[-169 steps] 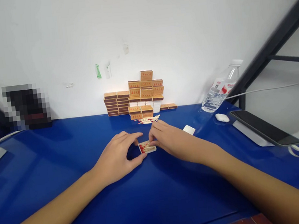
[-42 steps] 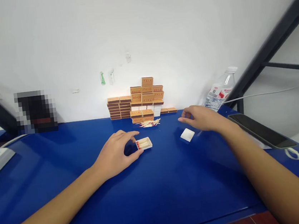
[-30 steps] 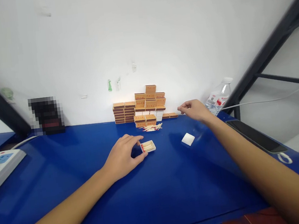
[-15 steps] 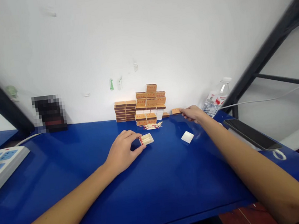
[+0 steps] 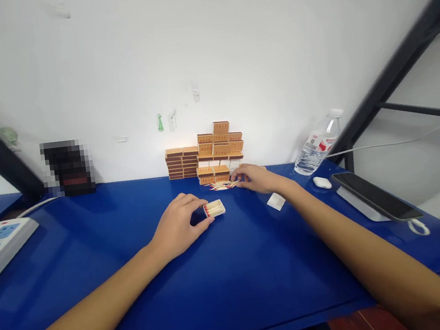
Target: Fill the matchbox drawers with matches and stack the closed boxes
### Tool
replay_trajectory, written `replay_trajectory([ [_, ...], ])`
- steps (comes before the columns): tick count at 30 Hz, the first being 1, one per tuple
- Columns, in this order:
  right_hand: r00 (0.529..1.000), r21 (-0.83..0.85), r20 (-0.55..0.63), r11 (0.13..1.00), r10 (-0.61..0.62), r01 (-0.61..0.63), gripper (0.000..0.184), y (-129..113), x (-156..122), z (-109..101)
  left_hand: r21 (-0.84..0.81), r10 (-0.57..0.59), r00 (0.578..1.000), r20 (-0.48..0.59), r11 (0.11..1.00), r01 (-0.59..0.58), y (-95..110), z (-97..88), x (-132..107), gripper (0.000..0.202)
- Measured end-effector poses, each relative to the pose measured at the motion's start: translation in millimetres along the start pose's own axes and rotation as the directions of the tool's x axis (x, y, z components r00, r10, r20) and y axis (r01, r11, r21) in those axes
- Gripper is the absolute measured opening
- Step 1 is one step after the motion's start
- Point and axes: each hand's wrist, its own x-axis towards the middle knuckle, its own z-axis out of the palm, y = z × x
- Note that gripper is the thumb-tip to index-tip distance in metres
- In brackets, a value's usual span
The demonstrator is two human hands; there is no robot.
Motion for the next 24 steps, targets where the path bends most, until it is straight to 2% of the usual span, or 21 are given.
replay_trajectory([
  [4,0.998,-0.067,0.038,0.997,0.046,-0.044,0.006,0,-3,-1,0.006,-0.006,1.000,0.015,1.000,0.006,1,-0.7,0,0.025],
  [8,0.993,-0.050,0.090,0.996,0.080,-0.076,0.010,-2,-13,-8,0.015,-0.006,1.000,0.030,1.000,0.006,0,-0.2,-1,0.025],
  [14,0.994,0.003,0.068,0.996,0.086,-0.087,0.014,-7,-31,-24,0.017,-0.006,0.999,0.044,1.000,0.005,-1,-0.1,0,0.025],
  [19,0.997,0.125,0.026,0.989,-0.079,0.075,0.018,-41,-42,-20,0.022,0.003,0.999,0.042,1.000,-0.004,-1,1.0,0,0.025],
  [24,0.987,0.274,-0.006,0.949,-0.161,0.157,0.021,-76,-46,-5,0.014,-0.001,0.999,0.042,1.000,0.001,0,1.7,0,0.030],
])
